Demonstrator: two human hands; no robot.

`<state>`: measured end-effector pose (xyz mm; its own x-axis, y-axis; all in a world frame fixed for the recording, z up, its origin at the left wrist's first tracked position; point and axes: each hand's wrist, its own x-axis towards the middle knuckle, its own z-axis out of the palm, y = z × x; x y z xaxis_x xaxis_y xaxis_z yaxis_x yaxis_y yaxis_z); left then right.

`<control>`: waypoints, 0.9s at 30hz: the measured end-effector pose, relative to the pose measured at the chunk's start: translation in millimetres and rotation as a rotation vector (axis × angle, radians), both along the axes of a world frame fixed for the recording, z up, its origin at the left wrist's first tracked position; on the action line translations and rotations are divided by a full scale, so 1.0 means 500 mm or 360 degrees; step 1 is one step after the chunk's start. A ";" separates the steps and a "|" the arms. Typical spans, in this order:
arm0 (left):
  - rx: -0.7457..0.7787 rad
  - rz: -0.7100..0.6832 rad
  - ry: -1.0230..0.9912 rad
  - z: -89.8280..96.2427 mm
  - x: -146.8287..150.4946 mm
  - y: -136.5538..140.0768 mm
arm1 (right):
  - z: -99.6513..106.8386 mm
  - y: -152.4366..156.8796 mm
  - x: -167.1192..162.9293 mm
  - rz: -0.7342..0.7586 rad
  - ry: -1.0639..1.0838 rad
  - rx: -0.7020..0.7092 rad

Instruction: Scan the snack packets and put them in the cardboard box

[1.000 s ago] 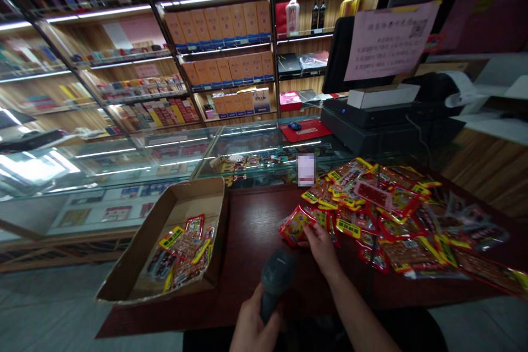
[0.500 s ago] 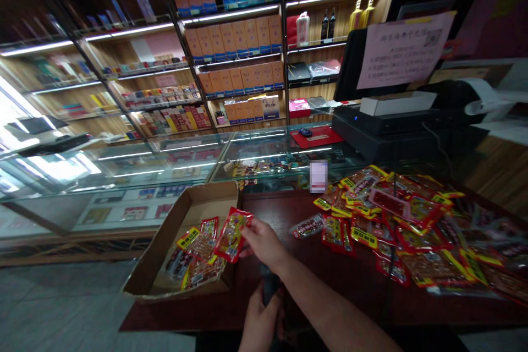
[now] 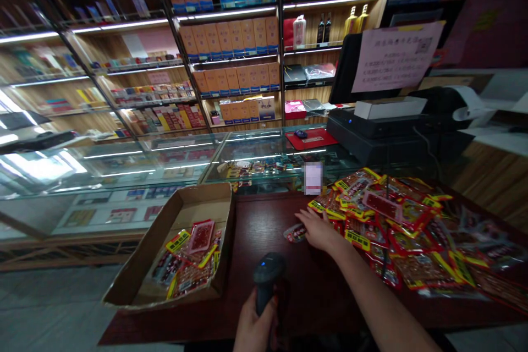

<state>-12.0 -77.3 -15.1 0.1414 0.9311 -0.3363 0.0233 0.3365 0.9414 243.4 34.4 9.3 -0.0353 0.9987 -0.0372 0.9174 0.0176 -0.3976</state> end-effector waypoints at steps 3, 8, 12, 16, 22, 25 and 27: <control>0.0002 -0.0035 0.0017 0.008 -0.003 0.000 | 0.006 0.000 0.023 0.0100 -0.0094 -0.0022; 0.0002 0.0011 0.0015 0.002 0.002 -0.002 | 0.023 -0.019 0.015 -0.0006 0.0207 0.0162; 0.0027 0.0025 0.0062 0.005 0.007 -0.007 | -0.009 -0.061 -0.039 -0.0483 0.1569 0.0195; 0.0051 -0.0018 0.0079 0.018 0.009 -0.023 | -0.051 -0.094 -0.088 -0.0591 0.2649 -0.0051; 0.0033 -0.0110 0.0146 0.040 0.014 -0.043 | -0.077 -0.106 -0.095 -0.0768 0.2940 0.0206; 0.0063 -0.0131 0.0177 0.048 0.022 -0.041 | -0.081 -0.106 -0.097 -0.0845 0.2986 0.0285; 0.0080 -0.0138 0.0192 0.050 0.028 -0.038 | -0.083 -0.105 -0.101 -0.0892 0.3018 0.0321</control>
<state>1.8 -96.3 9.8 0.1833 0.9333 -0.3087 0.1640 0.2806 0.9457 192.9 -17.9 -32.1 0.3760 0.8945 -0.2419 -0.6823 0.0906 -0.7254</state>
